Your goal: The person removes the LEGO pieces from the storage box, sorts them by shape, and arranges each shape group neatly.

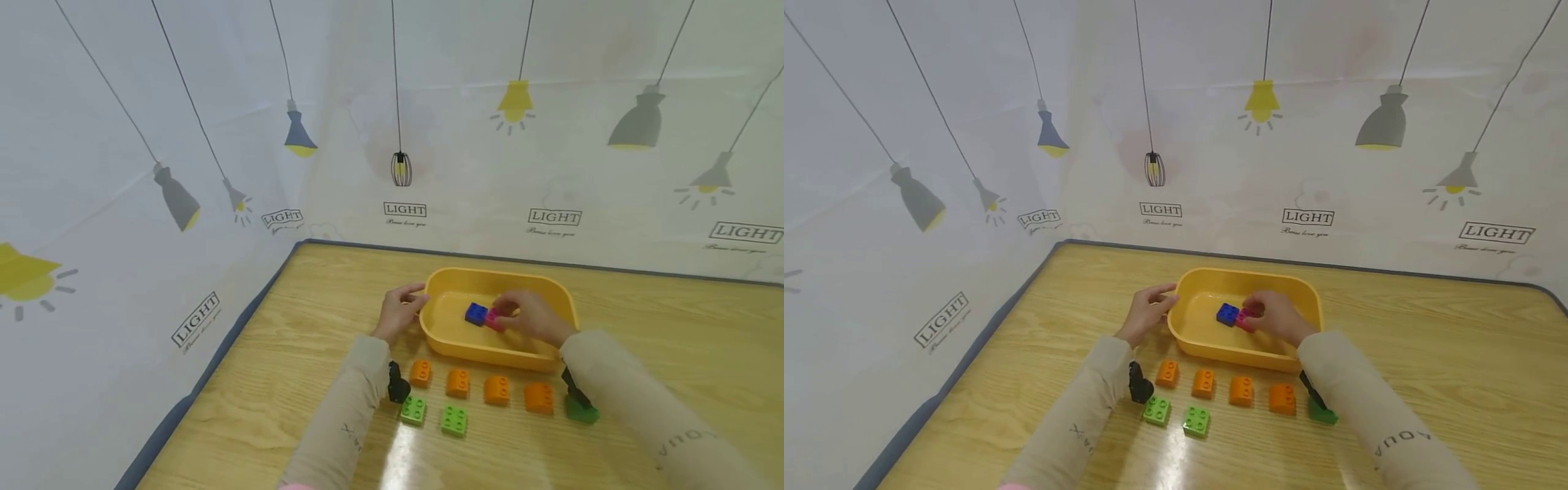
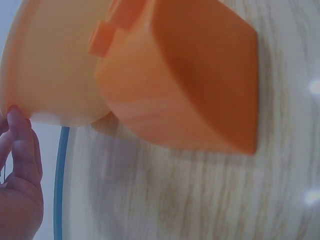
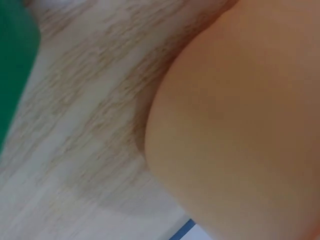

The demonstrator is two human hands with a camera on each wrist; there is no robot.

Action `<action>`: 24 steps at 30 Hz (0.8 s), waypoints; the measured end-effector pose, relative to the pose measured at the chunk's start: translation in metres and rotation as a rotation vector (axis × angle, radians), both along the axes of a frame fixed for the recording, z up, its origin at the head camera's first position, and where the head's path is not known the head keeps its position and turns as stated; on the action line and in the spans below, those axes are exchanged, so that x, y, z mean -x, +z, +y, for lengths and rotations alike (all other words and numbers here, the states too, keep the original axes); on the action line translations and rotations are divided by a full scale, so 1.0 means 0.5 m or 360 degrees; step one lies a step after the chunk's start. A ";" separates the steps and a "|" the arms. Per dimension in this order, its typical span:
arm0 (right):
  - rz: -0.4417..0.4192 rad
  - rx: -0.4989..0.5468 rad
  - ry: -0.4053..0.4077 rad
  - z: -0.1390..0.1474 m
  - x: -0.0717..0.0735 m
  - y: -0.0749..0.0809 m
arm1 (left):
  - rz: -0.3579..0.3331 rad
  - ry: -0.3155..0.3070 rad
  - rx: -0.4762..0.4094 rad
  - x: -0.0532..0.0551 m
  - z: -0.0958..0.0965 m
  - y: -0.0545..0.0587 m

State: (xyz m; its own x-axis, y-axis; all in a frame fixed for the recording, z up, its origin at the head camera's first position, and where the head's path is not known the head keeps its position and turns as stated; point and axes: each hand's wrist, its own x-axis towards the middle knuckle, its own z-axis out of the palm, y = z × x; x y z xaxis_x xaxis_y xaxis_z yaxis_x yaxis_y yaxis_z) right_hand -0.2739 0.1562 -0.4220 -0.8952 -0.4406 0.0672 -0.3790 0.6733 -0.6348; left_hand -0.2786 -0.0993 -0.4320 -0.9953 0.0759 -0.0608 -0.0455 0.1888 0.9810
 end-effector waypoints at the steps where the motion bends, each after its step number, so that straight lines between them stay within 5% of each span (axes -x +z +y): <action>1: 0.0013 0.0000 0.0000 0.000 0.000 -0.001 | -0.0004 -0.0001 -0.0002 0.000 0.000 0.000; 24: -0.0080 -0.0141 -0.0001 -0.005 0.011 -0.019 | -0.0013 0.0008 0.0023 0.001 0.000 0.001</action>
State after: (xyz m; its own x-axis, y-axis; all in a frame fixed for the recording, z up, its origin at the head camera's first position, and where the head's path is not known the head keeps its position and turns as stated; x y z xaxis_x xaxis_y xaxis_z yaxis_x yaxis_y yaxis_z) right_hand -0.2794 0.1534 -0.4315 -0.8969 -0.4420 -0.0170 -0.3475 0.7278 -0.5912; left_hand -0.2789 -0.0995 -0.4316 -0.9951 0.0697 -0.0702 -0.0547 0.2026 0.9777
